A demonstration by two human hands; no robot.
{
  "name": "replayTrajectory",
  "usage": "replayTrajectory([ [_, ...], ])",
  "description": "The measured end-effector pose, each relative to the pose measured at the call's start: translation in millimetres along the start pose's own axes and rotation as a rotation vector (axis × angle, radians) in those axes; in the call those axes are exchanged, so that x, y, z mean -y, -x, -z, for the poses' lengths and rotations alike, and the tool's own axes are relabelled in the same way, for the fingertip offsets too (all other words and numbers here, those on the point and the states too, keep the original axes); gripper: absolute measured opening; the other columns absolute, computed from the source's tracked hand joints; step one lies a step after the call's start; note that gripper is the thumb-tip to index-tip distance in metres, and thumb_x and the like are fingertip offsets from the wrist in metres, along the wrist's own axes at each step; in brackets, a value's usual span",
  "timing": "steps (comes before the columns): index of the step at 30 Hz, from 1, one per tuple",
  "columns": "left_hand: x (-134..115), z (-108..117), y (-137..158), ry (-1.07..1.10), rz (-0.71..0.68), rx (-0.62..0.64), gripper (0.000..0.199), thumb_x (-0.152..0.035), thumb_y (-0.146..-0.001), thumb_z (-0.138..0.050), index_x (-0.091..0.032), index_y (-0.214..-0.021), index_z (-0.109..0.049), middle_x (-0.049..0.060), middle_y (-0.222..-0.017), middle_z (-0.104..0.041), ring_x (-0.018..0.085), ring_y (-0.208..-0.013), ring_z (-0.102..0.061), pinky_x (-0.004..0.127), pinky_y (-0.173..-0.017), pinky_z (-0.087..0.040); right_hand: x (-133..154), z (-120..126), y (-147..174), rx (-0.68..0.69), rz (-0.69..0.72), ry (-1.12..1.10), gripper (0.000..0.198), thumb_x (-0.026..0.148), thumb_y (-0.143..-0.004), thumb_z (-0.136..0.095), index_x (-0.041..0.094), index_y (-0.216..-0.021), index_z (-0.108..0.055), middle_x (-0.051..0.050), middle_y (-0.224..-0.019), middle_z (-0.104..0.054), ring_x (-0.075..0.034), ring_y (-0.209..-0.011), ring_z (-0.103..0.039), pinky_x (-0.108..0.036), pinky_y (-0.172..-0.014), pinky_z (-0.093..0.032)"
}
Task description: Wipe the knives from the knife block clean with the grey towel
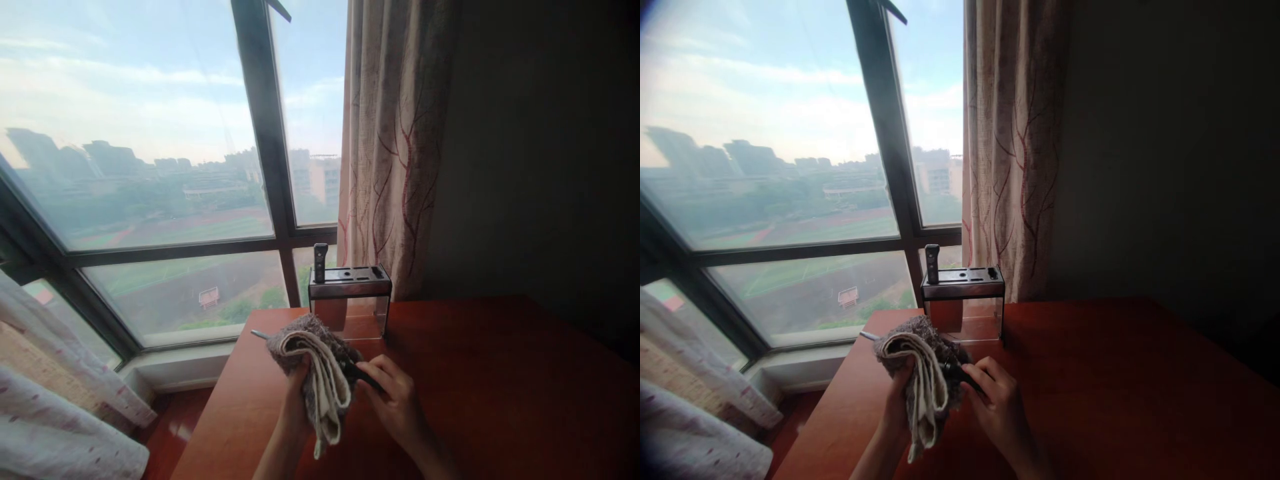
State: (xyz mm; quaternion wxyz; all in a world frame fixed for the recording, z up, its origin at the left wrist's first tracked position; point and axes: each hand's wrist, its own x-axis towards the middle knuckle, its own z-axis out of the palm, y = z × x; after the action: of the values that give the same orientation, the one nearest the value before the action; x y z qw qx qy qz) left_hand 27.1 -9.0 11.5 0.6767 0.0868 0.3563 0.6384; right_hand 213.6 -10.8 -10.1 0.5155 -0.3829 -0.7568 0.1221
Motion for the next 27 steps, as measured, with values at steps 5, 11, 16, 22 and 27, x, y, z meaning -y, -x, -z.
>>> replayTrajectory([
  [5,9,-4,-3,-0.14,-0.067,0.032,0.043,-0.028,-0.057,-0.083,-0.013,-0.093,-0.065,0.007,-0.076,-0.075,0.024,-0.062,-0.071,0.03,-0.054,-0.057,4,-6,2,0.016,0.055,0.054,0.028,0.017,-0.087,-0.056,0.022,-0.114,-0.062,-0.005,-0.082,-0.06,-0.016,-0.073,-0.06,-0.027,-0.066,-0.049],
  [11,21,-3,-2,-0.217,-0.163,0.05,0.041,-0.028,-0.058,-0.083,-0.012,-0.091,-0.065,0.01,-0.089,-0.075,0.024,-0.072,-0.071,0.03,-0.062,-0.057,7,-10,8,-0.01,0.082,0.119,0.034,0.016,-0.089,-0.052,0.025,-0.12,-0.061,-0.007,-0.088,-0.061,-0.019,-0.079,-0.061,-0.029,-0.069,-0.05],
  [16,16,0,-6,-0.218,-0.214,0.014,0.041,-0.027,-0.054,-0.084,-0.012,-0.088,-0.067,0.008,-0.081,-0.075,0.026,-0.075,-0.071,0.033,-0.068,-0.057,9,-13,7,0.123,-0.058,-0.036,0.029,0.024,-0.09,-0.052,0.023,-0.117,-0.062,-0.006,-0.084,-0.065,-0.018,-0.073,-0.064,-0.026,-0.066,-0.05],
  [22,13,1,-6,-0.275,-0.235,0.024,0.039,-0.027,-0.053,-0.084,-0.012,-0.084,-0.067,0.009,-0.084,-0.075,0.029,-0.082,-0.07,0.035,-0.07,-0.057,6,-13,-3,0.206,-0.414,-0.403,0.032,0.04,-0.09,-0.05,0.018,-0.099,-0.072,-0.008,-0.089,-0.073,-0.023,-0.083,-0.067,-0.03,-0.074,-0.051],
  [27,18,0,-4,-0.328,-0.26,0.003,0.041,-0.027,-0.051,-0.086,-0.013,-0.085,-0.068,0.009,-0.084,-0.075,0.028,-0.08,-0.07,0.035,-0.07,-0.057,1,-22,-1,0.162,-0.545,-0.508,0.046,0.049,-0.091,-0.044,0.014,-0.089,-0.075,-0.009,-0.077,-0.074,-0.024,-0.072,-0.068,-0.031,-0.064,-0.053],
])
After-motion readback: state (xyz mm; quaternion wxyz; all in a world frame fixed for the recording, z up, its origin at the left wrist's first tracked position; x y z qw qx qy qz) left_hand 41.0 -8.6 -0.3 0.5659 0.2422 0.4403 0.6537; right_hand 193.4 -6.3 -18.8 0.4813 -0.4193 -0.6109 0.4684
